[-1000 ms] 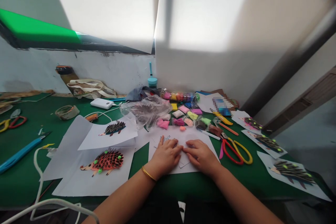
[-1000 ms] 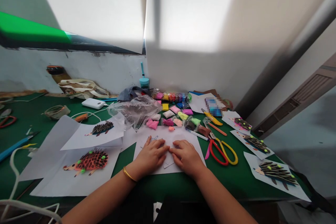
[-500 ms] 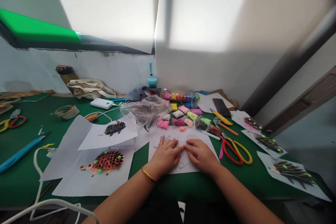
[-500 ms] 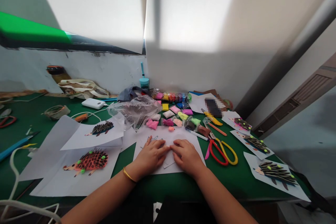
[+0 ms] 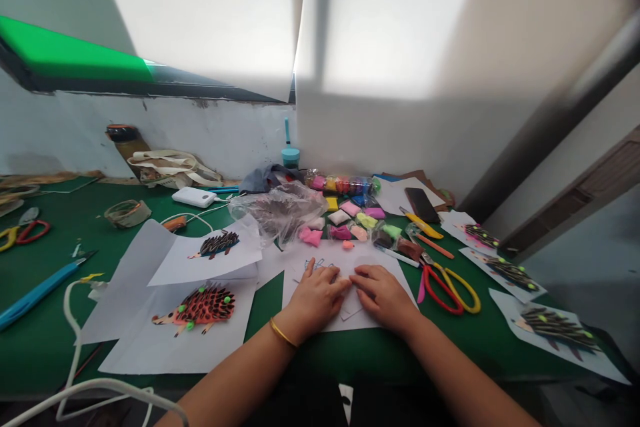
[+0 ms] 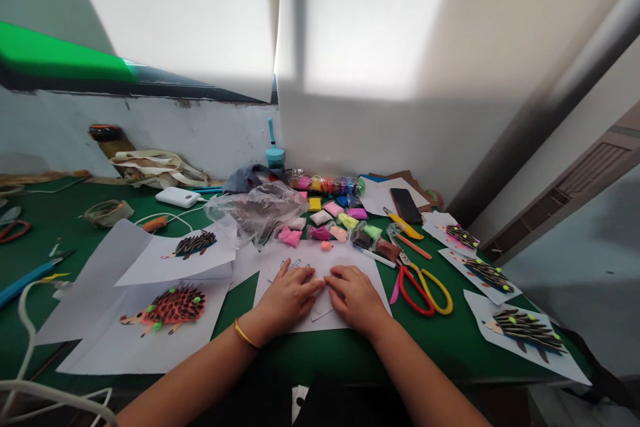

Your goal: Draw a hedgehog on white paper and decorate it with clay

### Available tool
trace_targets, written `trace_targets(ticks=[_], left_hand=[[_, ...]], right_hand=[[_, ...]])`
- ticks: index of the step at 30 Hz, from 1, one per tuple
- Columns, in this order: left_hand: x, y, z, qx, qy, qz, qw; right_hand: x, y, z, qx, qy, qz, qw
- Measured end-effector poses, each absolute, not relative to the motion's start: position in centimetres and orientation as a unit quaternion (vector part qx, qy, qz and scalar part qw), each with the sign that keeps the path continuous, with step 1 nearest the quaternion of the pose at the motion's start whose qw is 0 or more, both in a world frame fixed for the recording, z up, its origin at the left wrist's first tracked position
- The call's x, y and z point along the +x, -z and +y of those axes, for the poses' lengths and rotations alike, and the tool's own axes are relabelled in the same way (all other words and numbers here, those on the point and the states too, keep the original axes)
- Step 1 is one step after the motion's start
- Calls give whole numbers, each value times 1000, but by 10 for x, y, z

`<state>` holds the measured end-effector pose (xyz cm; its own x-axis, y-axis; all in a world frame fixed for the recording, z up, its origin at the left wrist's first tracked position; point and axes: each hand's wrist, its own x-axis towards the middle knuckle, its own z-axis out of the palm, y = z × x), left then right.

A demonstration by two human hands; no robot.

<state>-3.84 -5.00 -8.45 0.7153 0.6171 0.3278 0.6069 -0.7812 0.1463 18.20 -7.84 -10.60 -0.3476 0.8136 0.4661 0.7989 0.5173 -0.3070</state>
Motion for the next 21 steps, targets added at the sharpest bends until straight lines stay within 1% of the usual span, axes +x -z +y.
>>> trace_targets(ticks=[5, 13, 21], left_hand=[[-37, 84, -51, 925, -178, 334, 5], [-38, 84, -51, 926, -177, 332, 10], [-37, 83, -51, 925, -188, 331, 6]], right_hand=[[181, 107, -78, -494, -22, -819, 290], [184, 108, -77, -493, -33, -812, 309], [183, 107, -77, -487, -17, -818, 304]])
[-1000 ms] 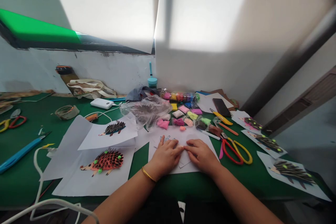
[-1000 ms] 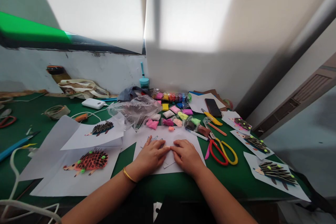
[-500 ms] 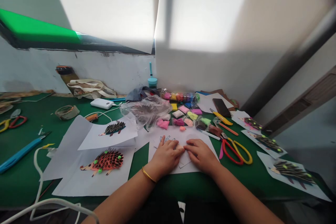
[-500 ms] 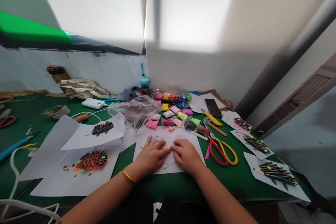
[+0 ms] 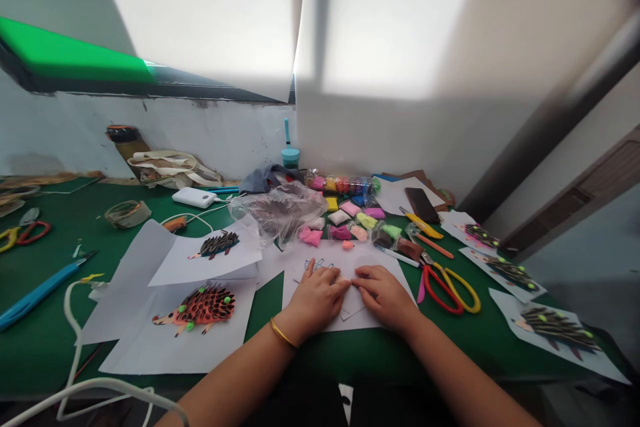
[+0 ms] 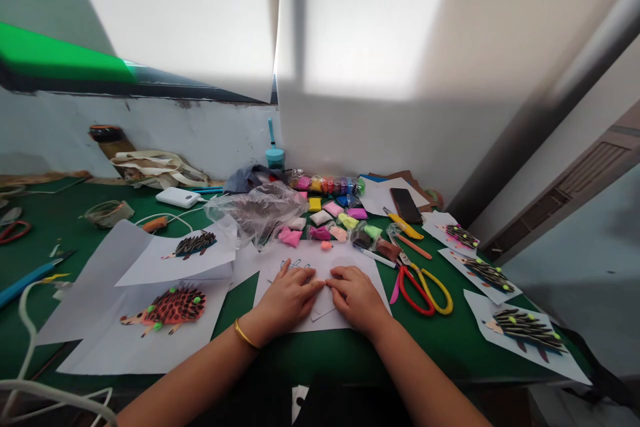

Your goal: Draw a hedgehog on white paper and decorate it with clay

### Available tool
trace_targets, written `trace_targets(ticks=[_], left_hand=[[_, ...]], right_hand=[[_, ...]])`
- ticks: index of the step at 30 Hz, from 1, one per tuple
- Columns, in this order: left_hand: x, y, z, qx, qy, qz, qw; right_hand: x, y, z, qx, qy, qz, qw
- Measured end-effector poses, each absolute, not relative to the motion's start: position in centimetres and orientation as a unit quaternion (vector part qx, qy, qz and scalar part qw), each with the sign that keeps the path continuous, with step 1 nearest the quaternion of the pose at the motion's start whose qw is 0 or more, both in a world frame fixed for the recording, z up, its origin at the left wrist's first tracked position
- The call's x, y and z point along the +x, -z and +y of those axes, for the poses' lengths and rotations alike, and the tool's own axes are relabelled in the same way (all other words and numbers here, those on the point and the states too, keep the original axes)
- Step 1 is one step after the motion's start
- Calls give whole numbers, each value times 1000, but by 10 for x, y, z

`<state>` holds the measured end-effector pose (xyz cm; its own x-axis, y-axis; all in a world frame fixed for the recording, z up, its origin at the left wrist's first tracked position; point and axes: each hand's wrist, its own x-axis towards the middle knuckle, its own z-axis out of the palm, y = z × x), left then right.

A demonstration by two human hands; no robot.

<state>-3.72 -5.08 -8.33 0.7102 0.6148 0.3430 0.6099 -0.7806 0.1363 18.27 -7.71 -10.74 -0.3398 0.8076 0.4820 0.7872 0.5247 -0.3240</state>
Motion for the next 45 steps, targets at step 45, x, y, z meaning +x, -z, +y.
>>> trace_targets(ticks=[45], left_hand=[[-37, 85, -50, 924, -180, 335, 17]], right_hand=[[182, 108, -79, -484, -7, -822, 299]])
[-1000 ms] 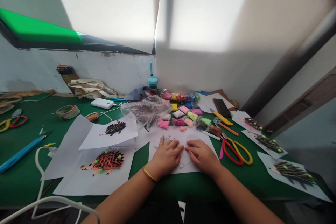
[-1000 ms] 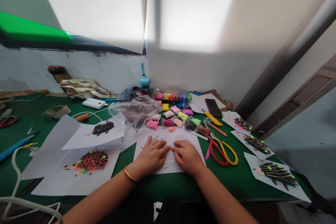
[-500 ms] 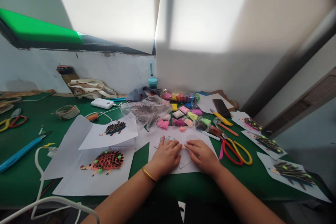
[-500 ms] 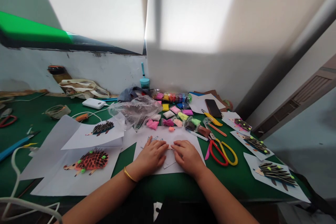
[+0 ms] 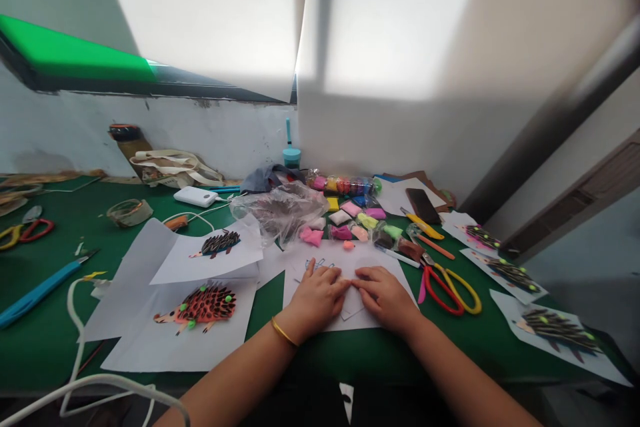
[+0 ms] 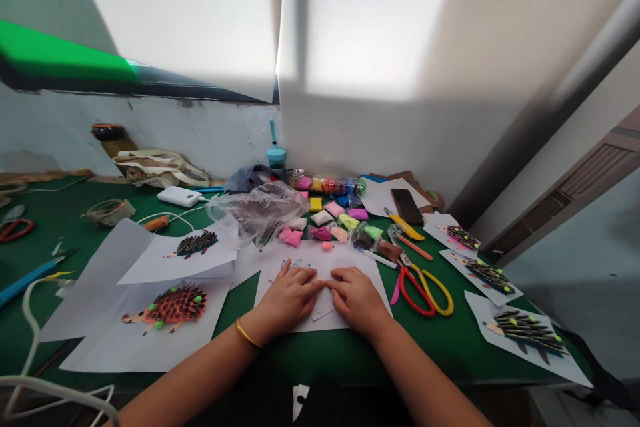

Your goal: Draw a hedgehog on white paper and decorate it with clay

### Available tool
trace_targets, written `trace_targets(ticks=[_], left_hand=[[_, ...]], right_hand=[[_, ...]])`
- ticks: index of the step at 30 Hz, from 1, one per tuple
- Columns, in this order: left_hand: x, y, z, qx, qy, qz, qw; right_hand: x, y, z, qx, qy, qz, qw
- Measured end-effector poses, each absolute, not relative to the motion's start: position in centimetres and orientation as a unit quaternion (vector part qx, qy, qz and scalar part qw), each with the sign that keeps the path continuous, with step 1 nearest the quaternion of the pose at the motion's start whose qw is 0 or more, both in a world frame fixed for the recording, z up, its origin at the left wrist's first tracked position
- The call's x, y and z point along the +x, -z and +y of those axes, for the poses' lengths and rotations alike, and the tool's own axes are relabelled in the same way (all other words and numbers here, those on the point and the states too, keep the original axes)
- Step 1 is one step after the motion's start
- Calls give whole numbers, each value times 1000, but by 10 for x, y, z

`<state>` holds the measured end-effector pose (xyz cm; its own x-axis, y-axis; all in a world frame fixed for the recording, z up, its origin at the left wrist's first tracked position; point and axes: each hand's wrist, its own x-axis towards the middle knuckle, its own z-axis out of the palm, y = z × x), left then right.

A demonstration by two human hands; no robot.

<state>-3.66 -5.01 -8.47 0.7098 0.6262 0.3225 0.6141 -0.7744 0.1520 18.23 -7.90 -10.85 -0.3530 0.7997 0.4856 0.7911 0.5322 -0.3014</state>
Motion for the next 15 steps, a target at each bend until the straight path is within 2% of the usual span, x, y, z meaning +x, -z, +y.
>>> trace_targets(ticks=[10, 15], left_hand=[[-36, 82, -52, 924, -181, 336, 11], [-36, 84, -52, 924, -183, 336, 5]], right_hand=[[182, 107, -80, -483, -7, -813, 326], [181, 106, -81, -479, -5, -823, 306]])
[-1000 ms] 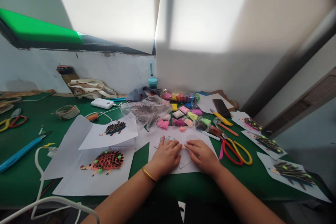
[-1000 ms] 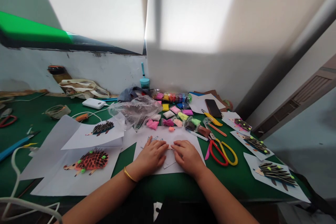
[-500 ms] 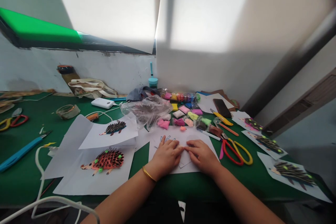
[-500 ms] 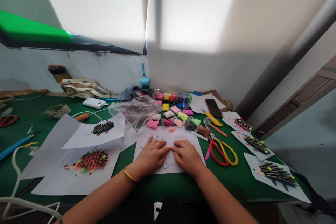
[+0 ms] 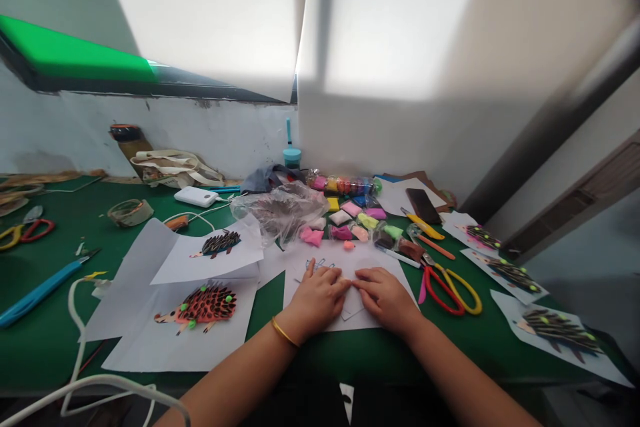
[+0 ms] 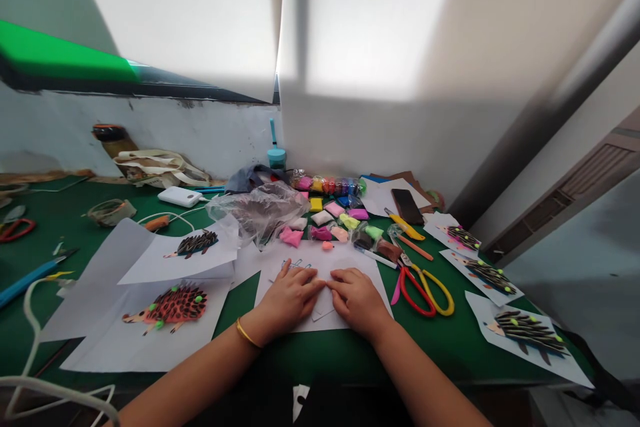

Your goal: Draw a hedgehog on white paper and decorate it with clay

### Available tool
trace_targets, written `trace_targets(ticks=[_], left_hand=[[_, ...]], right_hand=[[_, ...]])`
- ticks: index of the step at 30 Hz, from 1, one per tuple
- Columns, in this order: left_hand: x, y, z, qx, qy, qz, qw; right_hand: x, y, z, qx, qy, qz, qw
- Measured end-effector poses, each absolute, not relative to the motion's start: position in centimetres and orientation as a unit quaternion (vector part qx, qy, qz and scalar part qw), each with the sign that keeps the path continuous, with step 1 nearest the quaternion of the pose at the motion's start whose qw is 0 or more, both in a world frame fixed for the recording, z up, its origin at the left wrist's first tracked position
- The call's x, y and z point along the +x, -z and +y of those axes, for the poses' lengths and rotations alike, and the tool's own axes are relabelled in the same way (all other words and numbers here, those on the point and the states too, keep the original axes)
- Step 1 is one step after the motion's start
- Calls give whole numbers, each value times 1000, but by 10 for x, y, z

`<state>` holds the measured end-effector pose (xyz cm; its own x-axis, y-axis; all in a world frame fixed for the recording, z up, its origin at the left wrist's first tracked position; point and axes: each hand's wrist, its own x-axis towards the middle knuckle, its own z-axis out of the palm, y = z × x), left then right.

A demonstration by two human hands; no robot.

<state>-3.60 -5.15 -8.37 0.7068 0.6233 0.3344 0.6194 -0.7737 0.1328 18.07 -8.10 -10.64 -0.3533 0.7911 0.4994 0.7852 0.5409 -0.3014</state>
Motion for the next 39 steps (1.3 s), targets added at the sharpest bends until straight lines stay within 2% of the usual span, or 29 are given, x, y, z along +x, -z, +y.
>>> trace_targets(ticks=[9, 16, 23, 34, 39], left_hand=[[-36, 82, -52, 926, -173, 335, -1], [-36, 82, -52, 927, -167, 335, 2], [-36, 82, -52, 926, -167, 337, 11], [-36, 83, -51, 924, -175, 339, 19], [-36, 81, -52, 924, -181, 336, 11]], right_hand=[[182, 107, -80, -472, -8, -816, 332], [179, 105, -82, -474, -4, -825, 308], [181, 105, -82, -464, -6, -823, 327], [177, 105, -83, -470, 18, -832, 293], [181, 105, -81, -472, -8, -822, 319]])
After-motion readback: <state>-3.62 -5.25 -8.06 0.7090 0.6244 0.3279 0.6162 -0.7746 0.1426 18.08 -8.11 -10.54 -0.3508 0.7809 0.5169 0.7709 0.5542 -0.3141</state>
